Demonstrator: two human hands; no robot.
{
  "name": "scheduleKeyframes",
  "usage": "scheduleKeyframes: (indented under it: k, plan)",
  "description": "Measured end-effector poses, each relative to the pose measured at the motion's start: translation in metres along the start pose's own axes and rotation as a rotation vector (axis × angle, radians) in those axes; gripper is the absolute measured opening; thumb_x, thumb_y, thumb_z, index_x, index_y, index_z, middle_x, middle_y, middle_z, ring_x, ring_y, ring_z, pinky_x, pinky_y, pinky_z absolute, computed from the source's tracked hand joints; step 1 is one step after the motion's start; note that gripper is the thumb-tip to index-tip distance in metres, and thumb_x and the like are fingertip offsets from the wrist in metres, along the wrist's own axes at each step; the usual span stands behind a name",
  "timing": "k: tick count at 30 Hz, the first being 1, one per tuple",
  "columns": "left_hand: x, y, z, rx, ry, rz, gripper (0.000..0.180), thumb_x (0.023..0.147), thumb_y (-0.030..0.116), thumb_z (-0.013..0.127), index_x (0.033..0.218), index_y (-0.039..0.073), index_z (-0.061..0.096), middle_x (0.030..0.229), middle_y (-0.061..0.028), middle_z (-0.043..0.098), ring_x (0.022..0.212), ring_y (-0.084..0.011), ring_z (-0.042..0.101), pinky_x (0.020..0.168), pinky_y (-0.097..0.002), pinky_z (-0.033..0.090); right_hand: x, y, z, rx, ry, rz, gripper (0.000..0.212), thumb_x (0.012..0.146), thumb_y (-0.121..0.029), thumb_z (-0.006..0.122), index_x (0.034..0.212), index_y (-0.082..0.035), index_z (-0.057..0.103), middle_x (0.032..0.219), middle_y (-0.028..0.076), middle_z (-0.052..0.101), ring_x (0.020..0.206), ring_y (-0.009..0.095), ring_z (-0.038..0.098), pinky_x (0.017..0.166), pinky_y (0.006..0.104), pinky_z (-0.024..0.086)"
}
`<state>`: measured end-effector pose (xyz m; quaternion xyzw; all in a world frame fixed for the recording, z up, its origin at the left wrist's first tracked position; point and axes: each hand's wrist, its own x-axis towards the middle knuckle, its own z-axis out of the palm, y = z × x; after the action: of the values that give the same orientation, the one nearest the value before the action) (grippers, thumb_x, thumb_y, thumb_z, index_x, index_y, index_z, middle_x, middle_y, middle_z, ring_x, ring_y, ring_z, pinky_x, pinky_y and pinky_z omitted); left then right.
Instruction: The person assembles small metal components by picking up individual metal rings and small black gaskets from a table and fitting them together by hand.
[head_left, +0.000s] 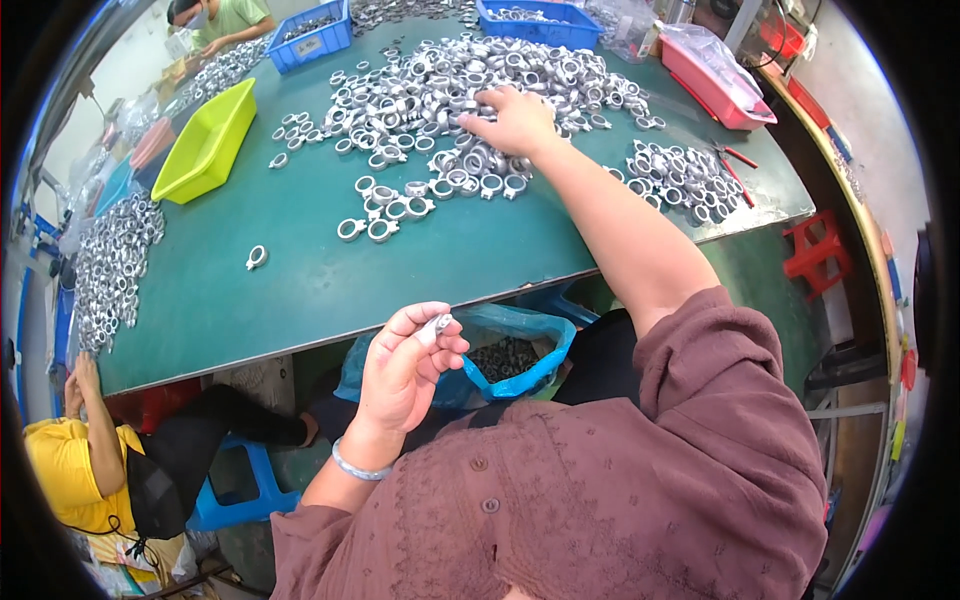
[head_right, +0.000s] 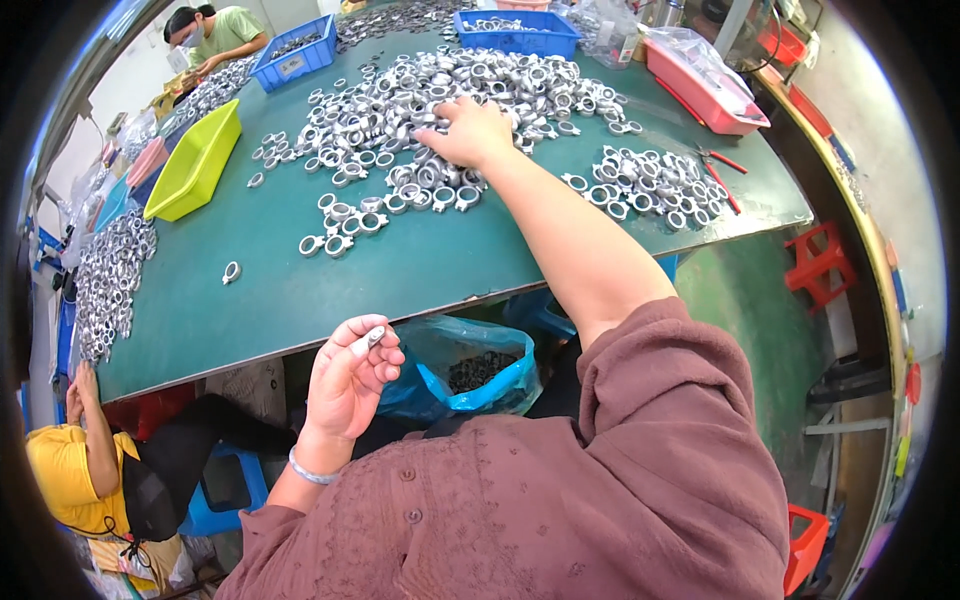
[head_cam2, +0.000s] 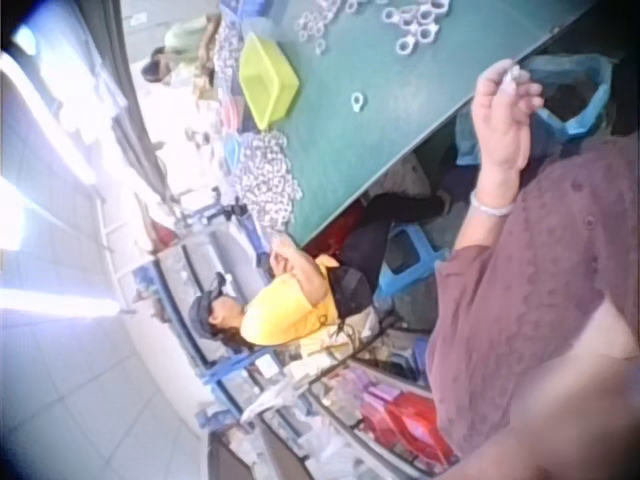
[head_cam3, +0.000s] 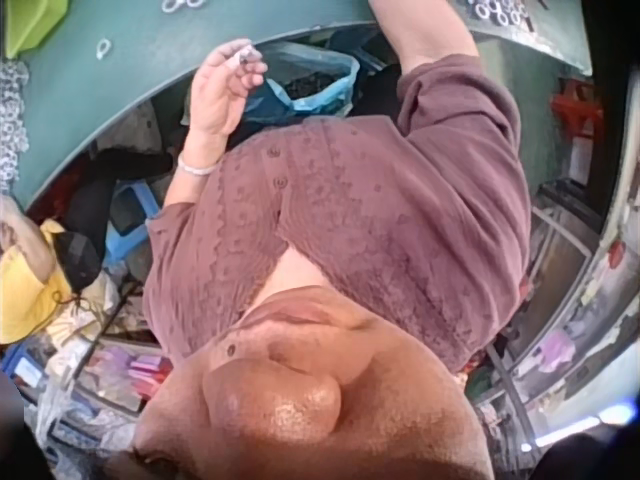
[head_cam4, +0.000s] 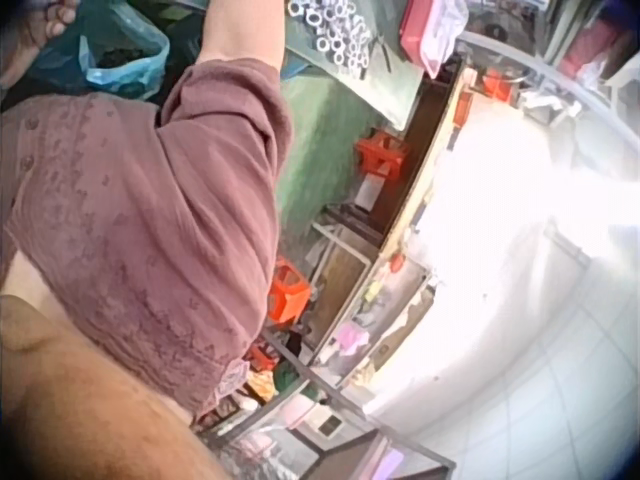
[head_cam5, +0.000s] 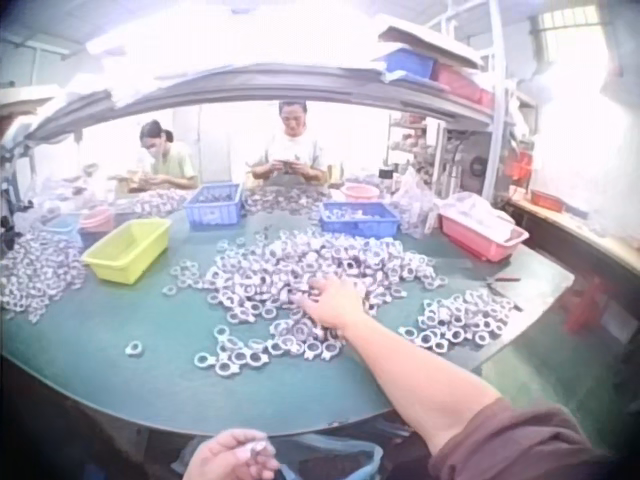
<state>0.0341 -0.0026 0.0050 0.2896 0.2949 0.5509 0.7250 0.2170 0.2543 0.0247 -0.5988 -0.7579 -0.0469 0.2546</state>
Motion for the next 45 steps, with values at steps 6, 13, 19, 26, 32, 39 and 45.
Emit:
scheduleKeyframes:
  k: [6,13,19,26,32,39,45]
  plan:
    - [-0.005,-0.002,-0.003,0.005,0.008,-0.020,0.020,0.086,0.009,0.047,0.102,-0.001,0.052,0.088,-0.0091,0.059,0.075,-0.0157,0.059,0.063,-0.0237,0.049,-0.019,-0.018,-0.002,0.088,-0.024,-0.082,0.053,0.071,-0.056,0.053,0.110,-0.021,0.058,0.112,0.006,0.053,0.103,0.030,0.048,0.087,0.0423,0.039]
    - [-0.002,-0.007,-0.004,0.001,0.009,-0.015,0.021,0.086,0.008,0.047,0.103,-0.001,0.052,0.089,-0.0095,0.060,0.075,-0.0158,0.060,0.064,-0.0237,0.049,-0.045,-0.043,-0.009,0.107,-0.069,-0.181,0.051,0.071,-0.055,0.054,0.110,-0.022,0.058,0.113,0.005,0.051,0.104,0.031,0.045,0.089,0.0448,0.034]
    - [-0.004,-0.005,-0.006,-0.016,0.008,-0.035,0.022,0.086,0.008,0.047,0.104,-0.002,0.051,0.091,-0.0107,0.059,0.077,-0.0165,0.060,0.065,-0.0241,0.050,-0.053,-0.030,-0.019,0.343,-0.098,-0.310,0.050,0.075,-0.054,0.052,0.116,-0.025,0.053,0.125,0.009,0.045,0.113,0.036,0.039,0.095,0.0482,0.027]
    - [-0.006,-0.008,-0.004,-0.026,0.017,-0.060,0.022,0.085,0.008,0.047,0.104,-0.003,0.051,0.093,-0.0128,0.058,0.078,-0.0178,0.059,0.063,-0.0254,0.050,-0.097,-0.019,-0.063,0.405,0.045,-0.426,0.026,0.078,-0.016,0.057,0.103,-0.008,0.057,0.105,0.014,0.052,0.100,0.031,0.048,0.085,0.0379,0.039]
    - [-0.007,-0.011,-0.004,-0.007,-0.001,-0.110,0.021,0.085,0.008,0.048,0.103,0.000,0.052,0.090,-0.0103,0.058,0.069,-0.0134,0.056,0.054,-0.0212,0.044,-0.146,-0.016,-0.081,0.336,-0.188,-0.400,0.016,0.072,-0.009,0.060,0.088,-0.005,0.060,0.082,0.011,0.053,0.081,0.029,0.053,0.070,0.0363,0.044]
    - [-0.006,-0.008,0.008,0.104,0.030,-0.121,0.024,0.084,0.008,0.051,0.107,0.001,0.051,0.088,-0.0073,0.058,0.065,-0.0088,0.053,0.048,-0.0186,0.040,-0.159,-0.015,-0.070,0.633,-0.249,-0.243,0.013,0.074,-0.009,0.061,0.087,-0.004,0.061,0.076,0.010,0.056,0.071,0.023,0.057,0.066,0.0321,0.046]
    - [-0.002,-0.009,0.024,0.446,0.056,0.174,0.049,0.080,0.002,0.057,0.125,0.004,0.039,0.089,-0.0063,0.055,0.060,-0.0055,0.048,0.046,-0.0156,0.037,-0.184,-0.044,-0.084,1.504,-0.519,0.171,0.013,0.079,-0.007,0.062,0.089,0.001,0.061,0.079,0.002,0.061,0.071,0.006,0.053,0.066,0.0203,0.044]
